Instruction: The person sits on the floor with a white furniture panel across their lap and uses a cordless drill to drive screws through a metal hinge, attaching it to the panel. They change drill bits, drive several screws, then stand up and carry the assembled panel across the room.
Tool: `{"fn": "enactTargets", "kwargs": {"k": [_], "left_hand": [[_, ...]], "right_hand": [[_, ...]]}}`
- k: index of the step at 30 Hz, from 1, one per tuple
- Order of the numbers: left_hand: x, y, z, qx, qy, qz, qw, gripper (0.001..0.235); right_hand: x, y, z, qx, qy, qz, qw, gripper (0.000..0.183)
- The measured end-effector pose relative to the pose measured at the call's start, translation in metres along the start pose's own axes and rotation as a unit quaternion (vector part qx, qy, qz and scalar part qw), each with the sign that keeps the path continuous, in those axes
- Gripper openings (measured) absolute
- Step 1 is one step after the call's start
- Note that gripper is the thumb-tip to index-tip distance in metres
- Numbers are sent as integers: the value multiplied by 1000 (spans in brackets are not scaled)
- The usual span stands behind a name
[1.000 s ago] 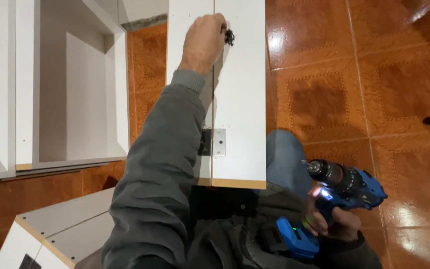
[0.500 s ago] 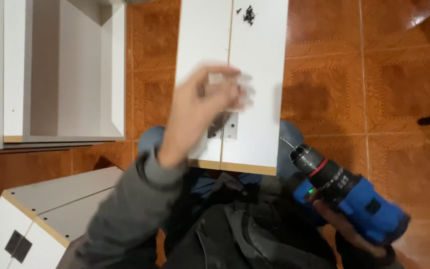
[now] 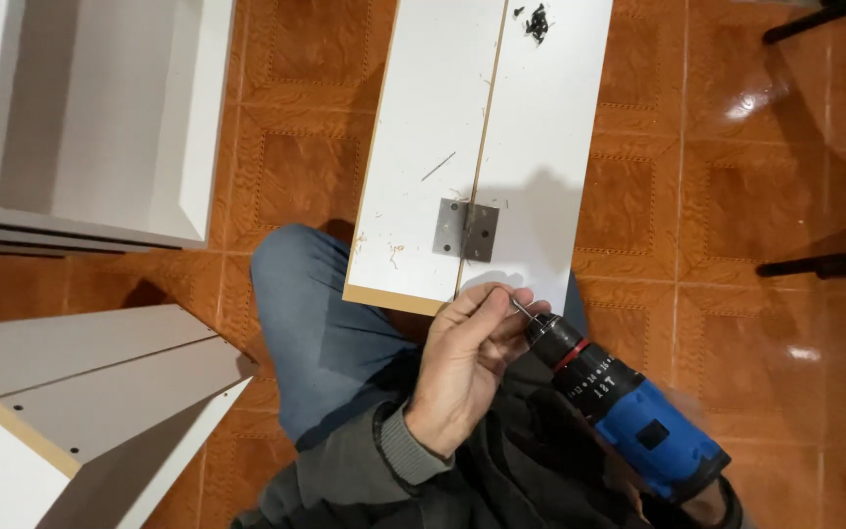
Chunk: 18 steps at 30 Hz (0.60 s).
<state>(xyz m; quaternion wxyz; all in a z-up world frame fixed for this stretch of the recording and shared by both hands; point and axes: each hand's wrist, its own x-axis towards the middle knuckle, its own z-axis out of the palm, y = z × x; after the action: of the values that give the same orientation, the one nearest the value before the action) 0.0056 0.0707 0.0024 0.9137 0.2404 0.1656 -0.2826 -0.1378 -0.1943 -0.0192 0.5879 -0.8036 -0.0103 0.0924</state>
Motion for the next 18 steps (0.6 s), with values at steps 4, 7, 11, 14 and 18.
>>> {"fn": "enactTargets", "kwargs": {"k": [4,7,11,14,18], "left_hand": [[0,-5,-12,-3,-8,-22,1000,18],[0,-3,-19,-3,-32,-42,999,19],[-1,3,-20,-9,-36,-64,997,20],[3,-5,-22,-28,-27,-51,998,20],[13,-21,-27,-90,3,-8,996,20]], "right_hand": [[3,-27,11,-43,13,-12,999,42],[5,-25,11,-72,24,-22,997,45],[-16,7,-11,-102,33,-30,994,49],[-4,-11,-17,-56,69,60,994,55],[66,-113,15,-188,15,64,980,40]]}}
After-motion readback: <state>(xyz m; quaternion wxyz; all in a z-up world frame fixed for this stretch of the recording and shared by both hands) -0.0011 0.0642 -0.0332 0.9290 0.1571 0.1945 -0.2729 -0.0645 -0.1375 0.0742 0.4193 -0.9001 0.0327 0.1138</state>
